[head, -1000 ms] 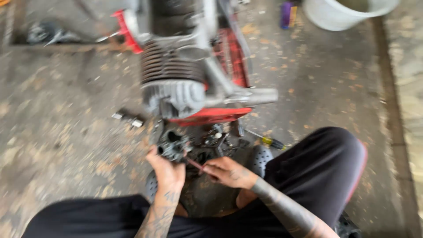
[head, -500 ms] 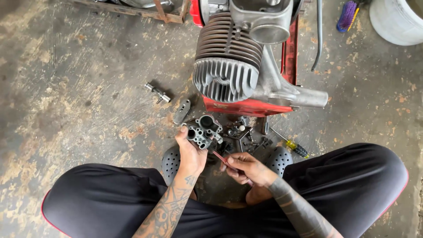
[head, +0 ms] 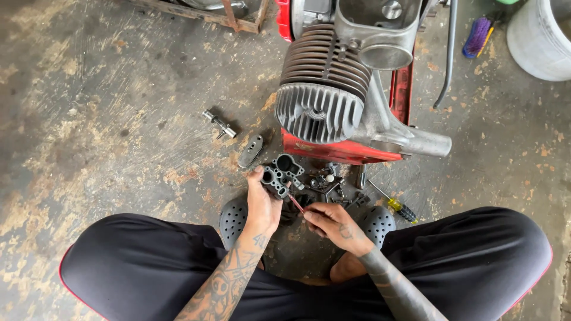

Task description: Disassembling and cleaning a motorcycle engine component using a screwdriver and a brush

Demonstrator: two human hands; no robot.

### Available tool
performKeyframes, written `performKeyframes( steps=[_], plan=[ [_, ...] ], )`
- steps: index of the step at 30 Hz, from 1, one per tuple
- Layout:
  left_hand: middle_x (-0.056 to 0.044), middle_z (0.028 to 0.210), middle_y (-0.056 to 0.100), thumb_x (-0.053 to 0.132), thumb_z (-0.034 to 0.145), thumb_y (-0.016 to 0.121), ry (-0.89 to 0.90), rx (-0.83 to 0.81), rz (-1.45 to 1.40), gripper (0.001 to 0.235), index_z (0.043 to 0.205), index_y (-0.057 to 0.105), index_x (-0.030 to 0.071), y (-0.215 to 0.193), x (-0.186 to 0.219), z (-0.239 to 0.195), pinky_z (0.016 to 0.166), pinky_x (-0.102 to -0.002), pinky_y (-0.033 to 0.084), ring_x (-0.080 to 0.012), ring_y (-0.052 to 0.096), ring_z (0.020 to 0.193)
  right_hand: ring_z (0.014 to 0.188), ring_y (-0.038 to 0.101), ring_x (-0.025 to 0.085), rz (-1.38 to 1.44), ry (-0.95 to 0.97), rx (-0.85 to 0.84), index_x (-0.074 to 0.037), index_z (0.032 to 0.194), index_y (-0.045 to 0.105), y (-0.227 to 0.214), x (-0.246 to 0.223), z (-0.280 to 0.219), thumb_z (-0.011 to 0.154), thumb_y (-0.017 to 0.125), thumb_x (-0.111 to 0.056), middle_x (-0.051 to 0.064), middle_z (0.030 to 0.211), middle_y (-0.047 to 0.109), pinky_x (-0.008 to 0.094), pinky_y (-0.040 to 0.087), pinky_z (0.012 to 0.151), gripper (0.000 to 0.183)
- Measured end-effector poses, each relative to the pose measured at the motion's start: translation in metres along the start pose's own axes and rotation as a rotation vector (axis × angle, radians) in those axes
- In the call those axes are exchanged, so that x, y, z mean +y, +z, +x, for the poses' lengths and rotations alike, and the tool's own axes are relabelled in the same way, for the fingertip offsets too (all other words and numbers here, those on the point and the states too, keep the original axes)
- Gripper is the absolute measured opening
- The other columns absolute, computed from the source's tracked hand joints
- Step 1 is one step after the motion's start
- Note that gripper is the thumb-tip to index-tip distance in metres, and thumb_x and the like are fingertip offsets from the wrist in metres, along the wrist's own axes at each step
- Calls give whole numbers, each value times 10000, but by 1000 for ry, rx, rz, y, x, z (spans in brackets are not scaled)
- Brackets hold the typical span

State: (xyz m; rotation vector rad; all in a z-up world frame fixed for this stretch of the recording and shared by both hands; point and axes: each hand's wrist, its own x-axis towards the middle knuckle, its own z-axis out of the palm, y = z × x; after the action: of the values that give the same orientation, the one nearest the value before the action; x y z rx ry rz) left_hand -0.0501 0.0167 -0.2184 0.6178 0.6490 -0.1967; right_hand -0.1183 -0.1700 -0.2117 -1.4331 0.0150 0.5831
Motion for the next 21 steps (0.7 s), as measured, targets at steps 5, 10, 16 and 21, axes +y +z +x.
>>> performKeyframes(
  steps=[5,10,16,21],
  plan=[
    [-109,1102,672,529,896,636,-9,46,-29,509,1178,621,106,-5,0,8,961,-467,583,-264,654,1002,456,562,141,-250,-54,65,43,1031,759,1,-14,-8,1005,632,-139,168,693,689,246,461,420,224],
    [-153,1074,708,514,836,655,24,39,-197,521,1134,663,87,6,15,6,912,-532,607,-347,692,980,562,690,215,-357,-220,67,-15,1014,799,3,-51,-20,974,665,-104,190,757,758,318,584,550,165],
    [-140,1170,659,418,906,580,164,-460,-291,467,1167,591,32,3,27,-5,971,-433,497,-280,626,1074,555,577,126,-591,-361,304,-12,998,745,6,-58,-36,822,766,-51,36,788,730,254,469,532,182],
    [-166,1115,686,379,978,537,144,-586,-164,433,1192,591,6,14,4,-35,799,-392,565,-278,663,958,600,622,175,-657,-391,445,-6,1036,709,31,-49,-33,869,727,-81,50,886,745,277,507,574,184]
  ],
)
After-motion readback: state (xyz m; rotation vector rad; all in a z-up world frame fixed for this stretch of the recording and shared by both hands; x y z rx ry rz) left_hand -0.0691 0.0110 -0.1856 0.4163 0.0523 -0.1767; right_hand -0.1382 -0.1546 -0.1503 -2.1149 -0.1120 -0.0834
